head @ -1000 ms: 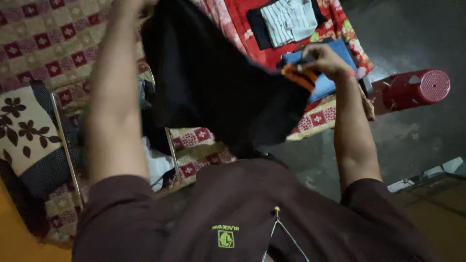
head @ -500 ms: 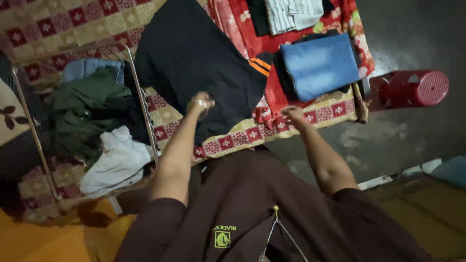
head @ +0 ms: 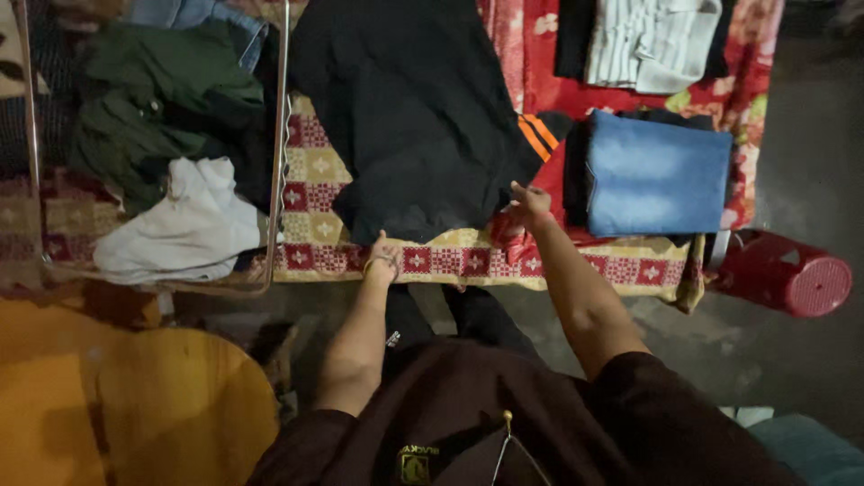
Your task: The person folds several garments on a patterned surface. They fold a striped shirt, a black t-shirt, a green shirt, and a black jacket, placing each folded item into a pile.
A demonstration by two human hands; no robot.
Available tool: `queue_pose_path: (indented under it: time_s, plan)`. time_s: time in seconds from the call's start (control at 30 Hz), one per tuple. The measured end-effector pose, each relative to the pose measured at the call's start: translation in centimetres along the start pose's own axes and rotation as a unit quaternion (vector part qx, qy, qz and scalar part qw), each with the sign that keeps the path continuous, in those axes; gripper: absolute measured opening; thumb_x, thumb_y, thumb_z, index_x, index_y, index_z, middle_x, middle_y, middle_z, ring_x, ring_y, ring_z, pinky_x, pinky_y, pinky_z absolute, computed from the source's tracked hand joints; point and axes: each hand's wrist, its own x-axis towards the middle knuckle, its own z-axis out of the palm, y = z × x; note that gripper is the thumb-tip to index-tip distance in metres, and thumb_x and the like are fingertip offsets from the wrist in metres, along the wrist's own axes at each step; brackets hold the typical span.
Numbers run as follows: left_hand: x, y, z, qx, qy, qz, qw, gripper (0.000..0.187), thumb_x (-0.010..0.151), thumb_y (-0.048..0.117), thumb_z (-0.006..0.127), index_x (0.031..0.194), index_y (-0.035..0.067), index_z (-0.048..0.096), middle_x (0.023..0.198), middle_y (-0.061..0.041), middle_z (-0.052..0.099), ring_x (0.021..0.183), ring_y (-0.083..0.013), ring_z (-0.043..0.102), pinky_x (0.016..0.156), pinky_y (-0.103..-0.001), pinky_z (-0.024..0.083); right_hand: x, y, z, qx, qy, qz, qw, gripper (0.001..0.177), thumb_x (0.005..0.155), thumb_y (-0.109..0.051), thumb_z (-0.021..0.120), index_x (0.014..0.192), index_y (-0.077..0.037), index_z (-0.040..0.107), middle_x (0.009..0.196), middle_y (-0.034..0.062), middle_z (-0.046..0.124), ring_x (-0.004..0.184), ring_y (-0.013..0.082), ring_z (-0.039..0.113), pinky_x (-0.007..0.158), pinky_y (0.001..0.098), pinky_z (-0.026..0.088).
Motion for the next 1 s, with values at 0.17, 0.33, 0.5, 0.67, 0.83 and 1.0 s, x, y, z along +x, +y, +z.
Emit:
queue_pose_path:
  time_s: [0.17,0.33,0.5,0.67,0.83,1.0]
  plan:
    - [2.7,0.9,0.1,-0.079,0.009,-0.004,0.997,0.068,0.088,0.052,0.071,0.140,0.011,0.056,0.125,-0.014,0.069,0.096,-0.0215,0.067,0.060,-0.033,0.045,1.7,1.0,0.7,-0.051,0.102,-0.015,0.993,0.022,0.087,-0.012,0.078,0.091,-0.008,0.057,0.073,0.0067,0.059,0.053,0.0217,0.056,0.044,0.0396,0.051]
    - [3.1,-1.1,0.3,-0.055,0.102,0.023,0.993,0.070,0.088,0.045,0.069,0.146,0.013,0.046,0.122,-0.012,0.072,0.090,-0.0175,0.070,0.048,-0.031,0.040,0.5,1.3,-2.4,0.001,0.135,-0.117,0.984,0.022,0.087,-0.007,0.078,0.090,-0.011,0.056,0.068,0.0075,0.053,0.050,0.0214,0.051,0.041,0.0373,0.045]
    - [0.1,-7.9,-0.2,-0.088,0.129,0.093,0.983,0.094,0.080,0.011,0.074,0.154,0.033,0.021,0.117,-0.017,0.063,0.086,-0.0349,0.061,0.059,-0.037,0.055,-2.6,1.7,-7.4,-0.028,0.183,-0.319,0.930,0.021,0.088,-0.002,0.082,0.100,-0.006,0.065,0.086,0.0024,0.066,0.070,0.0116,0.062,0.059,0.0289,0.052]
    - [-1.3,-12.1,-2.7,-0.051,0.000,0.083,0.995,0.075,0.080,0.026,0.085,0.147,0.012,0.055,0.131,-0.009,0.064,0.104,-0.0295,0.066,0.081,-0.042,0.060,-6.7,3.1,-11.3,0.055,0.119,-0.186,0.974,0.040,0.089,-0.015,0.086,0.119,-0.008,0.060,0.084,0.0032,0.053,0.063,0.0140,0.047,0.051,0.0314,0.038]
    - [1.1,-9.4,-5.7,-0.248,-0.094,0.055,0.963,0.059,0.079,0.049,0.077,0.132,0.029,0.060,0.128,-0.001,0.064,0.121,-0.0249,0.058,0.089,-0.043,0.054,-8.6,7.9,-10.3,-0.044,0.020,-0.023,0.999,0.061,0.087,-0.030,0.081,0.137,-0.010,0.052,0.124,0.0055,0.064,0.103,0.0198,0.066,0.077,0.0359,0.056]
    - [3.8,-6.8,-6.8,-0.257,-0.154,0.051,0.953,0.032,0.084,0.036,0.082,0.110,0.020,0.072,0.110,0.001,0.075,0.101,-0.0198,0.066,0.078,-0.036,0.053,-8.5,13.2,-7.0,0.010,0.001,-0.009,1.000,0.080,0.084,-0.037,0.083,0.144,-0.011,0.037,0.138,0.0051,0.053,0.125,0.0266,0.052,0.095,0.0508,0.047]
